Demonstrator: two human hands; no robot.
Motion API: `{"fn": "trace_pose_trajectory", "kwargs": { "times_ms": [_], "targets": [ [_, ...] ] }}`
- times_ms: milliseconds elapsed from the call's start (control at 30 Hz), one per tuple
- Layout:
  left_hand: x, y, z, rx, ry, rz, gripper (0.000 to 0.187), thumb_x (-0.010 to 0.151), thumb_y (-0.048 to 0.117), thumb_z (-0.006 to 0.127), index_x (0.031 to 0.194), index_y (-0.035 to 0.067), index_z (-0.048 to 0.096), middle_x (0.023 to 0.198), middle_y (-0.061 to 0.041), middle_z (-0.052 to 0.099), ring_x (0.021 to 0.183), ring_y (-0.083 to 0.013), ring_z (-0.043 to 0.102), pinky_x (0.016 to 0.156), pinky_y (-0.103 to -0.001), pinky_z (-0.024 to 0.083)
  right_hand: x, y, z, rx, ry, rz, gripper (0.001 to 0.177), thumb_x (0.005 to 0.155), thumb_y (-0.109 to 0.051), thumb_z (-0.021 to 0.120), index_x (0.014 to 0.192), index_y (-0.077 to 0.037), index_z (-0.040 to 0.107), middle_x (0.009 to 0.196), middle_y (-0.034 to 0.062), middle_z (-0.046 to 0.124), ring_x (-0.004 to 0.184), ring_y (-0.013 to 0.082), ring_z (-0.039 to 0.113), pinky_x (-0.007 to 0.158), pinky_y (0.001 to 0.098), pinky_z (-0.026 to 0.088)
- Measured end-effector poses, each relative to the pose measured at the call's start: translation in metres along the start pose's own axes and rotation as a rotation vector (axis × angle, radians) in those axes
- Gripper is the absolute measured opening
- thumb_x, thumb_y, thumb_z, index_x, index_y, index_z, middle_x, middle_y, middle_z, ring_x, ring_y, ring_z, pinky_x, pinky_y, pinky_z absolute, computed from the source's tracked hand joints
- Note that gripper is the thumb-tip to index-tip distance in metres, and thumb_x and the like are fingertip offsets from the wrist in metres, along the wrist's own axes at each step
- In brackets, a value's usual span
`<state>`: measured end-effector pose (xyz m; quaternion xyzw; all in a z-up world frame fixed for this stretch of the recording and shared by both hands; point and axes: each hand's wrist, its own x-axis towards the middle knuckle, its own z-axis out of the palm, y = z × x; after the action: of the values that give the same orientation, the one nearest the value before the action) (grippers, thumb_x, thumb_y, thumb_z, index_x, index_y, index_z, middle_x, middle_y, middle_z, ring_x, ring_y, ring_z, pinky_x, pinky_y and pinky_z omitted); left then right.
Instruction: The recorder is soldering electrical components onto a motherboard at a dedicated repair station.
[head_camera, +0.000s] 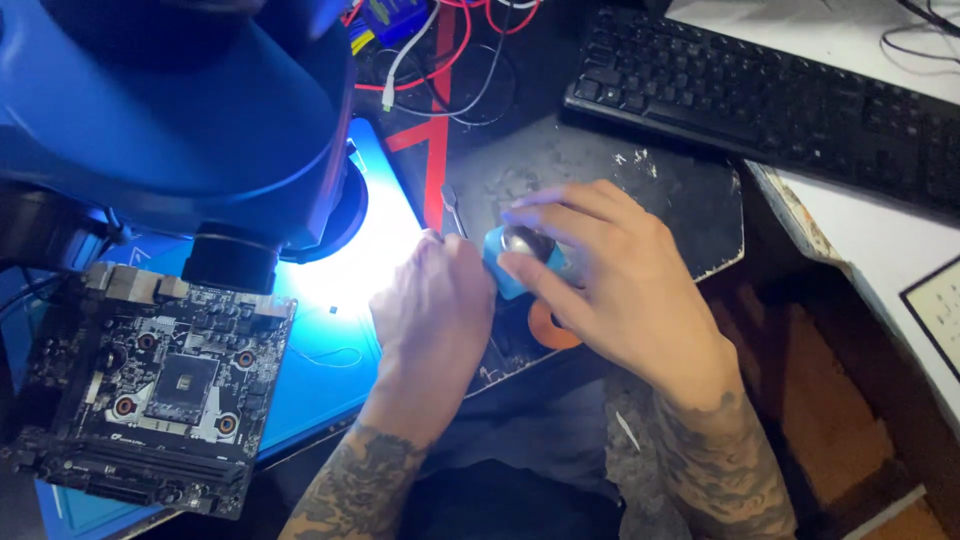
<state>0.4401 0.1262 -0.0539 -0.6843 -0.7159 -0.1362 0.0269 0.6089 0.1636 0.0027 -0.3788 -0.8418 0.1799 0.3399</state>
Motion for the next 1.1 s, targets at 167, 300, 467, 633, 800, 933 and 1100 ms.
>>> {"fn": "trace_pose_trajectory", "kwargs": {
  "times_ms": [167, 300, 467, 633, 800, 933, 1100],
  "targets": [
    [-0.004, -0.012, 0.016, -0.005, 0.233, 0.135, 0.015, 0.094, 0.019, 0.064, 0.09, 0.006, 0.058, 0.085, -0.013, 0.058, 0.076, -0.0325, 0.067, 0.06, -0.048, 0.053, 0.001, 0.007, -0.002, 0.044, -0.01, 0.018, 0.024, 0.095, -0.02, 0.077, 0.114, -0.007, 0.074, 0.116, 0.0055, 0.074, 0.099, 0.0225, 0.072, 0.085, 0.0345, 0.057],
    [0.008, -0.013, 0.021, -0.08, 0.166, 0.026, 0.018, 0.088, 0.023, 0.067, 0.09, 0.006, 0.059, 0.084, -0.013, 0.059, 0.065, -0.0329, 0.067, 0.05, -0.05, 0.051, 0.006, 0.003, -0.008, 0.018, -0.026, -0.101, 0.029, 0.09, -0.019, 0.078, 0.115, -0.005, 0.073, 0.119, 0.0091, 0.072, 0.101, 0.0246, 0.07, 0.086, 0.0348, 0.057],
    [0.022, -0.017, 0.032, 0.003, 0.171, -0.037, 0.023, 0.082, 0.028, 0.071, 0.089, 0.008, 0.061, 0.082, -0.014, 0.064, 0.06, -0.035, 0.068, 0.05, -0.051, 0.054, 0.007, -0.011, -0.01, -0.126, -0.056, -0.181, 0.026, 0.09, -0.013, 0.076, 0.113, -0.002, 0.072, 0.114, 0.0118, 0.07, 0.1, 0.0266, 0.068, 0.085, 0.0366, 0.057],
    [0.043, -0.017, 0.039, -0.222, -0.164, -0.289, 0.033, 0.082, 0.026, 0.071, 0.102, 0.001, 0.062, 0.083, -0.02, 0.07, 0.074, -0.0398, 0.074, 0.062, -0.051, 0.059, 0.012, -0.032, -0.015, -0.371, -0.148, -0.222, 0.025, 0.088, -0.006, 0.069, 0.112, 0.002, 0.069, 0.109, 0.0137, 0.069, 0.098, 0.0286, 0.067, 0.084, 0.0382, 0.057],
    [0.064, -0.037, 0.09, -0.262, -0.136, -0.18, 0.048, 0.075, 0.036, 0.085, 0.093, -0.005, 0.066, 0.077, -0.02, 0.068, 0.07, -0.0355, 0.074, 0.06, -0.044, 0.06, 0.016, -0.036, -0.015, -0.408, -0.222, -0.191, 0.031, 0.084, -0.006, 0.067, 0.113, 0.003, 0.066, 0.114, 0.0152, 0.067, 0.101, 0.0301, 0.065, 0.081, 0.0382, 0.057],
    [0.064, -0.022, 0.029, -0.15, -0.14, -0.13, 0.028, 0.077, 0.022, 0.081, 0.09, 0.0, 0.071, 0.076, -0.018, 0.069, 0.067, -0.031, 0.074, 0.059, -0.042, 0.059, 0.02, -0.041, -0.017, -0.425, -0.285, -0.202, 0.043, 0.076, -0.003, 0.068, 0.118, 0.006, 0.063, 0.123, 0.0162, 0.064, 0.109, 0.0308, 0.064, 0.076, 0.0352, 0.058],
    [0.056, -0.036, 0.058, 0.011, 0.087, 0.157, 0.019, 0.077, 0.021, 0.076, 0.081, 0.005, 0.069, 0.074, -0.019, 0.066, 0.069, -0.0331, 0.07, 0.063, -0.045, 0.055, 0.015, -0.036, -0.004, -0.541, -0.274, -0.284, 0.054, 0.072, -0.007, 0.068, 0.124, 0.008, 0.06, 0.128, 0.0175, 0.06, 0.118, 0.0309, 0.061, 0.078, 0.0323, 0.058]
  ]
}}
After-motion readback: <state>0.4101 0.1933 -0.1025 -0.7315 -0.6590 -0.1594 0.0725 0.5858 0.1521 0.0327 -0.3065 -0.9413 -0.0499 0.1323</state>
